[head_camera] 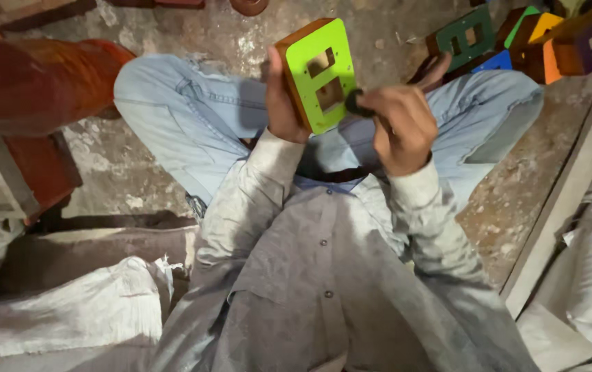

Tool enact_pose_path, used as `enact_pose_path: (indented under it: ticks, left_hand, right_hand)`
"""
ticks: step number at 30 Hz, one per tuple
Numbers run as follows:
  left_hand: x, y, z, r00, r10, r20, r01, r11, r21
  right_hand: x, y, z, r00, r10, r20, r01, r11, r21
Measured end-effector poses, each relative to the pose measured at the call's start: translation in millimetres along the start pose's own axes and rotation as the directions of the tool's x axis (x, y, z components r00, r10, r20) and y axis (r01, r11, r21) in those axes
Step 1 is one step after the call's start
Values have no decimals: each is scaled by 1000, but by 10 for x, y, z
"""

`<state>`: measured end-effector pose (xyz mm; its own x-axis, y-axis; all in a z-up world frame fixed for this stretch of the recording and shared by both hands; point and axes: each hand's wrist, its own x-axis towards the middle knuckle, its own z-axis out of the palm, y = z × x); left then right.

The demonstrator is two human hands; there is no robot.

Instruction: The person sits on the floor and cleans several colorful wooden blocks using a dark cloth. They pick up each block, wipe its surfaces, and place it back down, repeating the process for multiple items.

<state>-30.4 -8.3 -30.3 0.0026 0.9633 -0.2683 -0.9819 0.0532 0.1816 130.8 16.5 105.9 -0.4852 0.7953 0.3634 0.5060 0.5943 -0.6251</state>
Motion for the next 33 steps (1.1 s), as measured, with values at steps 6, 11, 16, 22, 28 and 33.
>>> enact_pose_path:
  ticks: [6,11,16,22,28,33]
  left_hand:
    - [9,-77,-80,995,19,-102,-15,999,44]
    - [-21,1,-53,995,98,9,-99,993,64]
    - [11,17,-76,997,71,15,-71,997,-40]
    - [-6,-40,-183,985,170,-39,-169,985,35]
    - [-56,-92,-253,983,104,153,-82,986,-144]
    - [28,-10,-213,999,53,2,-52,996,-78]
  right_hand:
    - [35,69,43,997,-35,-63,32,999,-39]
    - [88,-12,114,994,64,-85,-69,996,-58]
    - [-99,-324,259,999,2,-43,0,999,49]
    - [-193,-310,336,985,152,-86,-156,987,-46]
    - [-275,-312,368,992,108,-69,-113,991,-71]
    - [-167,-305,414,997,-41,-70,40,999,-18]
